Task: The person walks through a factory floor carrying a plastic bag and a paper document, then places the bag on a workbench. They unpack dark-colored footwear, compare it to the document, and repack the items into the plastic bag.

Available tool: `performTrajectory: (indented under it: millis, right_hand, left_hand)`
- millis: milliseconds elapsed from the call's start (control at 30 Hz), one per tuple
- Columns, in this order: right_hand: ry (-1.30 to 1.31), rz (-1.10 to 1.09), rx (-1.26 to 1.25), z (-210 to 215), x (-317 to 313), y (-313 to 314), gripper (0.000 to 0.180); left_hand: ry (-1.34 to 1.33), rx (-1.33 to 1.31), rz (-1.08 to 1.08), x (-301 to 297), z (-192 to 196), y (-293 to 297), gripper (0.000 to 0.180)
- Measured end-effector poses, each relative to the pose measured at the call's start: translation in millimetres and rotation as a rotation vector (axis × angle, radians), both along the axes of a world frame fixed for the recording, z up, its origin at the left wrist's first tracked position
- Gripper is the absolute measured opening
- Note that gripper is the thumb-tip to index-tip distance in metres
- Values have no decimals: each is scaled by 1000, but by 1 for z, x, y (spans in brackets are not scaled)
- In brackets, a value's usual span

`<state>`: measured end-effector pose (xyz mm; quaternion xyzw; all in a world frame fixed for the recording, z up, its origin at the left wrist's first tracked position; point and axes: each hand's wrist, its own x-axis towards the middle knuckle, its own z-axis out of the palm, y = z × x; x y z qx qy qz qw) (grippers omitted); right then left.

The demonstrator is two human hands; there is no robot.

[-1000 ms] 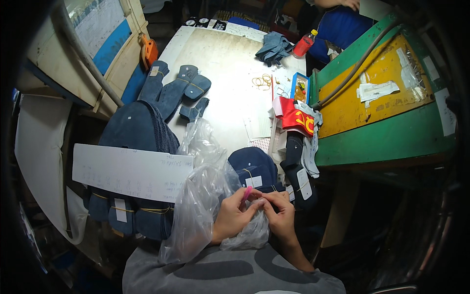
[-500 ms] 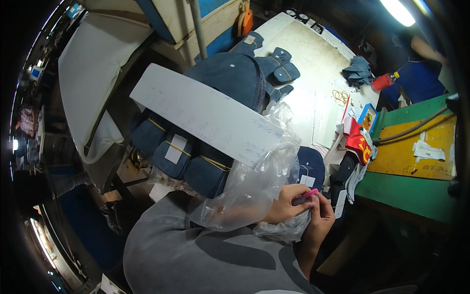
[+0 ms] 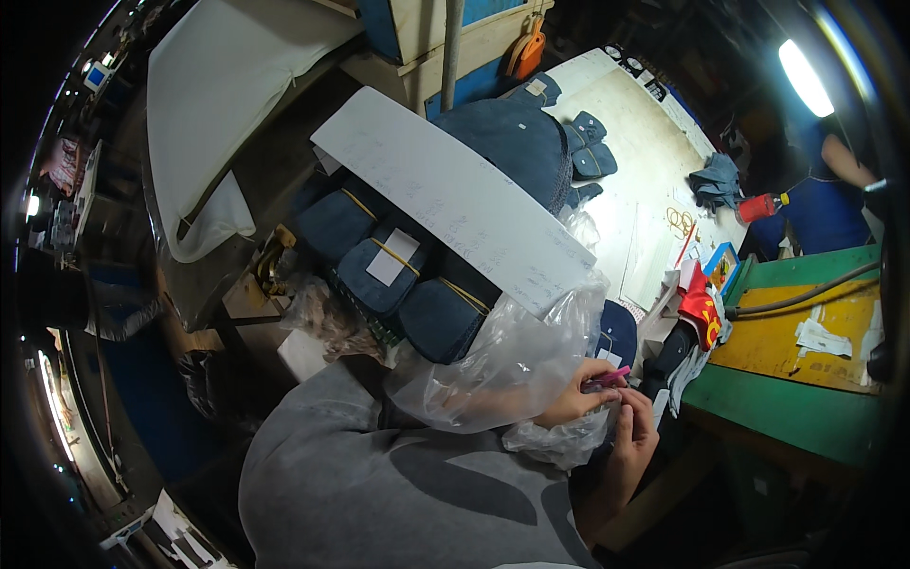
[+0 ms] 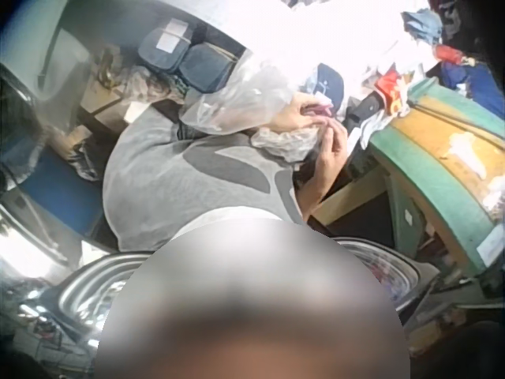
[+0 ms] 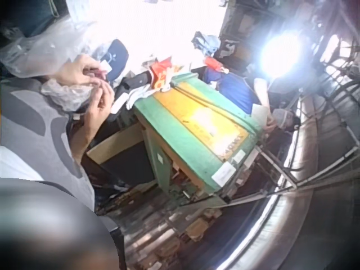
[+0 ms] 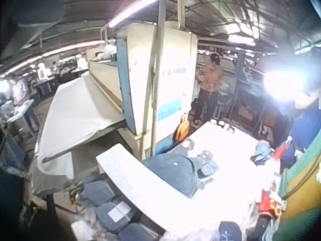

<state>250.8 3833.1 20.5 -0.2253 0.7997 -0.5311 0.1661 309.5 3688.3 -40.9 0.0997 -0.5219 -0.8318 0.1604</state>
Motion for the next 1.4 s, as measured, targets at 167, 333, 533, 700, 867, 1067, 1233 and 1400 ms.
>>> performTrajectory:
  millis: [167,333,533,700,867,1067,1233,1400]
  right_hand:
    - [570,-23,238,50,-29,-25,35]
    - [821,257,59,79,-45,-110,36]
    - [679,700,252,76,-52,-192,46]
    - [157,451,-152,73,-44,-195,16]
    - [-370,549,-204,82,-18,-170,35]
    - [88,889,-161,65,49,-170,52]
    - [451,972,-222,61,54,-169,59]
    - [990,572,89,51,42,-168,49]
  left_hand:
    - [-235,-159,-195,1,-1,-9,23]
    - [-213,-333,-159,0,-6,-9,24]
    - [-194,-126,-137,-9,-24,2,21]
    - [-192,-292,-57,-7,-21,-1,24]
    - [-248,-579,-76,5,-11,-21,22]
    - [-241,-435,-83,-3,-3,-14,20]
    - [-266,-423,-76,-4,-2,-10,21]
    - [-281,-454,-72,-6,-5,-10,23]
